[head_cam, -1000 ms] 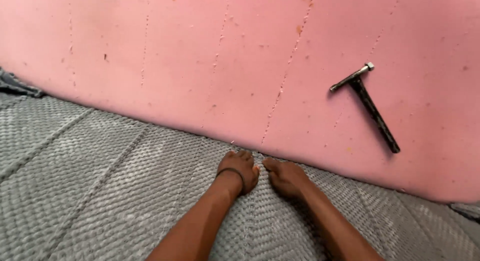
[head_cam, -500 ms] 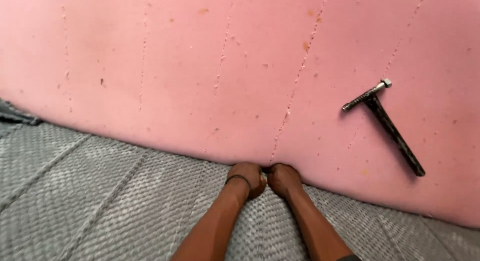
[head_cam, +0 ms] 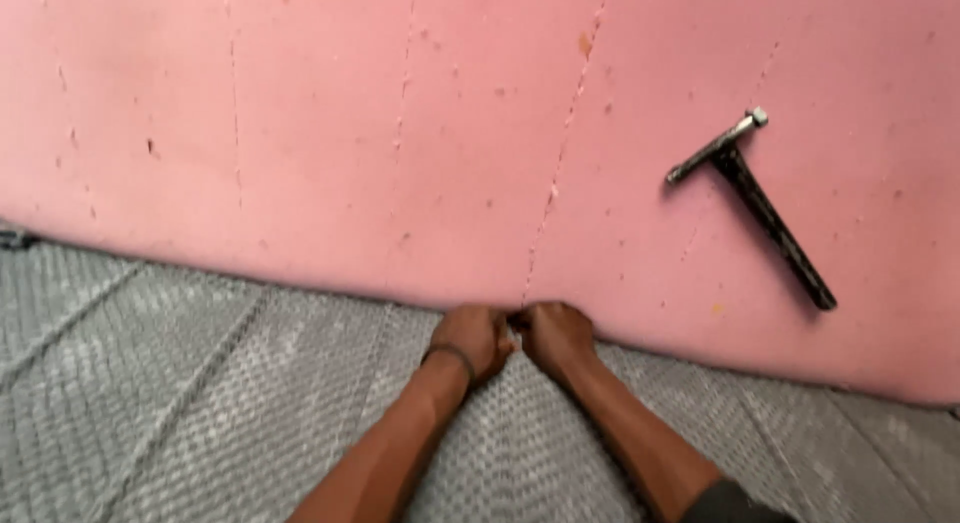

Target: Smoothing and tucking textured fabric over foam into the crevices of a furniture frame.

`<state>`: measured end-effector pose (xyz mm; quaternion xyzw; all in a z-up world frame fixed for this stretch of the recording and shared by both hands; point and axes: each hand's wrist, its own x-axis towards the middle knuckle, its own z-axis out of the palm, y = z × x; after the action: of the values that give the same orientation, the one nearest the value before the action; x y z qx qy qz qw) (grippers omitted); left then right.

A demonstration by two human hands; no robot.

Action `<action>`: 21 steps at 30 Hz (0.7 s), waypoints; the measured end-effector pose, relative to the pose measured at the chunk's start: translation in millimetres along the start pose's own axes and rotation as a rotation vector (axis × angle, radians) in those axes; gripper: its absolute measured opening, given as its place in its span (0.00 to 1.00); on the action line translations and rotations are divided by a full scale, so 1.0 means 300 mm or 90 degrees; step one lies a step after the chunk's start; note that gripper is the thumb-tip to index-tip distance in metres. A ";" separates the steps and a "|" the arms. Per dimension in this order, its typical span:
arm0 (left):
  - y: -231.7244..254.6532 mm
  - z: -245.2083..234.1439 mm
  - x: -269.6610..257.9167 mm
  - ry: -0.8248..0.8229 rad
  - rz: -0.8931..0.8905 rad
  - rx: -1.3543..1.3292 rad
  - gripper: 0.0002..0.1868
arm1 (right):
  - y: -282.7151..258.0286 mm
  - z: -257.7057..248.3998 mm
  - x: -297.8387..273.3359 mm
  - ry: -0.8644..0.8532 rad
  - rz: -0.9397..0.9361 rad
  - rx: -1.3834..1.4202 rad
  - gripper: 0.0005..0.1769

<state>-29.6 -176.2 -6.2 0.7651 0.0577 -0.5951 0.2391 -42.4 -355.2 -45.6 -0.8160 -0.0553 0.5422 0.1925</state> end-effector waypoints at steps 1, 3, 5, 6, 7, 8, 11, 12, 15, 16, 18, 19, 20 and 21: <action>0.038 -0.041 -0.033 0.010 0.001 0.006 0.17 | 0.014 -0.008 0.007 0.010 -0.006 0.001 0.18; 0.096 -0.079 -0.159 -0.068 -0.027 0.053 0.26 | 0.021 0.024 -0.019 0.042 0.033 0.061 0.20; 0.091 -0.011 -0.124 -0.109 -0.001 0.134 0.29 | 0.046 0.083 -0.020 0.113 0.033 0.075 0.12; 0.087 0.015 -0.099 -0.109 0.009 0.202 0.33 | 0.058 0.097 0.010 0.194 -0.007 0.071 0.04; 0.094 0.064 -0.125 -0.115 0.005 0.199 0.33 | 0.073 0.136 -0.030 0.187 -0.007 0.073 0.04; 0.095 0.074 -0.110 -0.131 0.032 0.252 0.35 | 0.084 0.143 -0.008 0.196 0.006 0.082 0.06; 0.113 0.056 -0.042 -0.156 0.025 0.291 0.38 | 0.090 0.148 0.040 0.260 -0.008 0.105 0.10; 0.116 0.076 -0.057 -0.199 -0.011 0.269 0.40 | 0.083 0.184 -0.002 0.288 -0.019 0.127 0.12; 0.060 0.121 -0.023 -0.110 0.053 0.315 0.42 | 0.141 0.198 0.042 0.225 -0.028 0.108 0.09; 0.063 0.146 -0.061 -0.121 0.053 0.313 0.42 | 0.133 0.204 0.006 0.216 -0.022 0.111 0.09; 0.071 0.137 -0.069 -0.071 0.045 0.297 0.41 | 0.120 0.161 0.028 0.227 -0.001 0.112 0.09; 0.075 0.135 -0.074 -0.053 0.047 0.302 0.41 | 0.112 0.149 0.032 0.243 -0.009 0.108 0.09; 0.078 0.146 -0.092 -0.002 0.054 0.269 0.37 | 0.105 0.148 0.023 0.231 -0.004 0.102 0.08; 0.079 0.162 -0.110 0.049 0.061 0.236 0.34 | 0.099 0.151 0.012 0.219 0.002 0.097 0.06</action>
<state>-73.0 -211.7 23.1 0.8200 -0.0800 -0.5540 0.1198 -85.5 -370.0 -75.3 -0.8800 0.0208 0.3976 0.2591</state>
